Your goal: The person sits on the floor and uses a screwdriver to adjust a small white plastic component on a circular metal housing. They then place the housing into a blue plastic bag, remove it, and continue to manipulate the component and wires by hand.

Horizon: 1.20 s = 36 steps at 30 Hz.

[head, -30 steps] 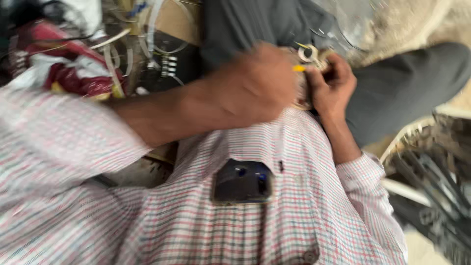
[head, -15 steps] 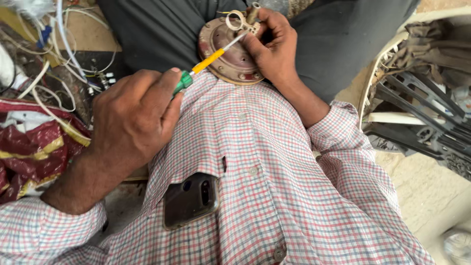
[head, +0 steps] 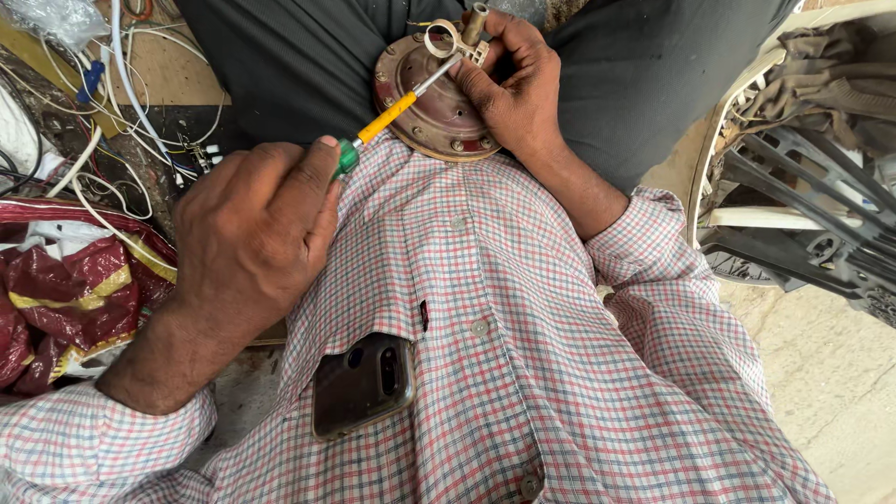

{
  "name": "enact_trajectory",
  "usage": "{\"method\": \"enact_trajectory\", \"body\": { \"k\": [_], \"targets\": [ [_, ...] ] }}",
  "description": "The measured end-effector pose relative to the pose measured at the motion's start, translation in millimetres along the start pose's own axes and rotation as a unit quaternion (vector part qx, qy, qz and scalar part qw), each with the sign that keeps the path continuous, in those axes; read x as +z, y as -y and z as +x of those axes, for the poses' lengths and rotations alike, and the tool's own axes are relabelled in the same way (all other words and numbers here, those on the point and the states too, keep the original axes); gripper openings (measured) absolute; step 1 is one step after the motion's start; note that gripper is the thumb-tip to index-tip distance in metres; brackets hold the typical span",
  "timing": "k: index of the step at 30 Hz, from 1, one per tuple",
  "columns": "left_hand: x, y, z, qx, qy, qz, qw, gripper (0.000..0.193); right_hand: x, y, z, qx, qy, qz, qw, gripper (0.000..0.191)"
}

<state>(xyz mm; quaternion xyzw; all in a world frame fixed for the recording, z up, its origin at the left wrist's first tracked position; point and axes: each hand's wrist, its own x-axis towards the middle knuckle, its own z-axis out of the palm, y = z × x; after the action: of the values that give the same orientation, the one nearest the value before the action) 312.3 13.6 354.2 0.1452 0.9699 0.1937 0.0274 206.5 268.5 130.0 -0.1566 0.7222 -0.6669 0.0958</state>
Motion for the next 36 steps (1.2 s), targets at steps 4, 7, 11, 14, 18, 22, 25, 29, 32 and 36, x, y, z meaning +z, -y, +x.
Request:
{"method": "enact_trajectory", "body": {
  "k": [4, 7, 11, 14, 18, 22, 25, 29, 32, 36],
  "targets": [
    [-9.5, -5.7, 7.6, 0.045, 0.0, 0.066, 0.997, 0.024, -1.4, -2.4, -1.9, 0.007, -0.001, 0.001, 1.0, 0.039],
    [-15.1, -11.4, 13.7, 0.078, -0.013, 0.115, 0.99, 0.021, -1.7, -2.9, -2.7, 0.006, -0.001, -0.019, 1.0, 0.04],
    [-17.9, -13.1, 19.5, 0.101, -0.007, 0.121, 0.987, 0.018, -1.3, -2.7, -2.8, 0.005, 0.0, -0.015, 1.0, 0.041],
    [-16.6, -8.8, 18.6, 0.091, -0.002, 0.113, 0.989, 0.019, -1.7, -2.8, -3.2, 0.0, 0.001, -0.025, 1.0, 0.041],
    [-7.6, 4.2, 9.2, 0.065, -0.018, 0.07, 0.995, 0.029, -2.6, -4.1, -5.2, -0.003, 0.006, -0.006, 1.0, 0.037],
    [8.8, 23.7, -7.4, 0.056, -0.045, 0.016, 0.997, 0.044, -1.9, -5.7, -5.9, 0.009, 0.004, 0.008, 1.0, 0.034],
    [22.1, 36.1, -20.8, 0.059, -0.039, 0.015, 0.997, 0.048, -1.3, -6.2, -5.3, 0.004, 0.004, 0.016, 1.0, 0.032],
    [29.4, 44.3, -28.8, 0.059, -0.036, 0.008, 0.998, 0.05, -1.9, -5.1, -5.0, 0.004, 0.007, 0.018, 1.0, 0.03],
    [24.8, 41.7, -24.5, 0.061, -0.034, 0.012, 0.997, 0.052, -2.6, -3.6, -4.4, 0.001, 0.011, 0.018, 1.0, 0.029],
    [8.1, 23.4, -12.4, 0.043, -0.002, 0.024, 0.999, 0.041, -1.5, -2.3, -4.3, -0.017, 0.006, -0.01, 1.0, 0.028]
  ]
}}
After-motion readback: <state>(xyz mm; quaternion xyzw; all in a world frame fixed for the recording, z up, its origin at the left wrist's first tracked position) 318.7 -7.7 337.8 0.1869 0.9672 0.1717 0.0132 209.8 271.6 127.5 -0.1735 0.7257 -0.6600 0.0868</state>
